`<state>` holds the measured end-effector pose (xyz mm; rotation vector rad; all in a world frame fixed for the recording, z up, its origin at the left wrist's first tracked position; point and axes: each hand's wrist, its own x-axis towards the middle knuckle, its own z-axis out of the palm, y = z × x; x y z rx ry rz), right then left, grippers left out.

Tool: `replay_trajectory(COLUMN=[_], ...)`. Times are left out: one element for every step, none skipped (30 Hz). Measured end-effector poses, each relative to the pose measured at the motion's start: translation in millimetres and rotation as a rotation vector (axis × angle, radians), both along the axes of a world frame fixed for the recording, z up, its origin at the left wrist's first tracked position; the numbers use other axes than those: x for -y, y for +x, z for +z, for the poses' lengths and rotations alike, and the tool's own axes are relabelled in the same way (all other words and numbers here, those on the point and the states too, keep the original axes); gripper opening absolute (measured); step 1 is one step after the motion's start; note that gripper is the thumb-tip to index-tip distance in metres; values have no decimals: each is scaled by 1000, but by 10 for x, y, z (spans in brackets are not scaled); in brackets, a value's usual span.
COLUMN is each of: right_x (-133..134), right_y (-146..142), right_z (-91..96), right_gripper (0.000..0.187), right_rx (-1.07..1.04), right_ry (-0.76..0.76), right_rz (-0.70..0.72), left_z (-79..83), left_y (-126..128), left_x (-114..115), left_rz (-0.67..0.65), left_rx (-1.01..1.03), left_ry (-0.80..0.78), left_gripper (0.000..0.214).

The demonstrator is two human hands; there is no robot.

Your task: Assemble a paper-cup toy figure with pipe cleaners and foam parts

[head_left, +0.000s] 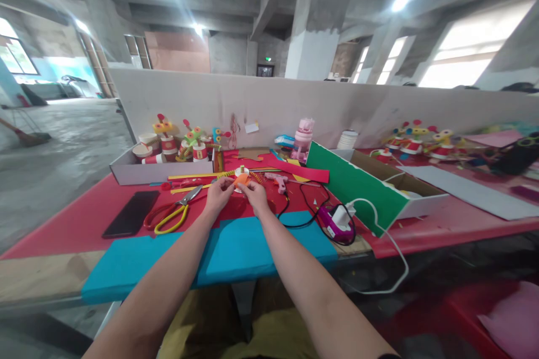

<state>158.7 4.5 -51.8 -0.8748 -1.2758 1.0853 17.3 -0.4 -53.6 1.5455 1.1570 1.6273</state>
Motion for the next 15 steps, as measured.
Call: replay_trajectory(right_x=[-7, -14, -22, -29, -34, -36, -35, -31, -24, -15, -7, -1, 3, 3, 0], right_y=[-1, -2, -1, -1, 0, -1, -3, -8, -15, -24, -33, -42, -49, -52, -53], right_z=[-8, -16, -23, -30, -34, -35, -35, -34, -32, -30, -28, -27, -28, -29, -31], right_gripper=[45, 44, 44, 43, 42, 40, 39, 38, 37, 36, 34, 33, 31, 30, 30], right_rx=[7, 7, 2, -8, -19, -26, -25, -16, 2, 24, 47, 66, 79, 83, 80], right_ry=[-5, -13, -21, -27, -30, -28, -22, -14, -8, -3, 0, 0, -2, -5, -7], right_rz=[11, 19, 26, 31, 40, 61, 100, 159, 227, 291, 340, 367, 372, 354, 322], left_z=[8, 18, 28, 39, 48, 56, 61, 65, 66, 66, 64, 62, 59, 56, 53], left_y=[3, 7, 12, 17, 22, 25, 27, 26, 23, 17, 9, -1, -11, -21, -29], left_x=[6, 13, 22, 31, 39, 47, 53, 56, 57, 55, 52, 48, 43, 39, 36], left_rz=[-4, -16, -34, -57, -80, -95, -101, -98, -92, -87, -86, -94, -106, -115, -121], left_rx=[3, 8, 11, 25, 58, 115, 186, 260, 324, 368, 385, 389, 389, 392, 396], left_ry=[-1, -2, -2, -6, -20, -45, -78, -110, -137, -154, -158, -156, -153, -153, -155], left_gripper=[21, 22, 24, 27, 29, 32, 34, 34, 34, 33, 32, 31, 30, 29, 30])
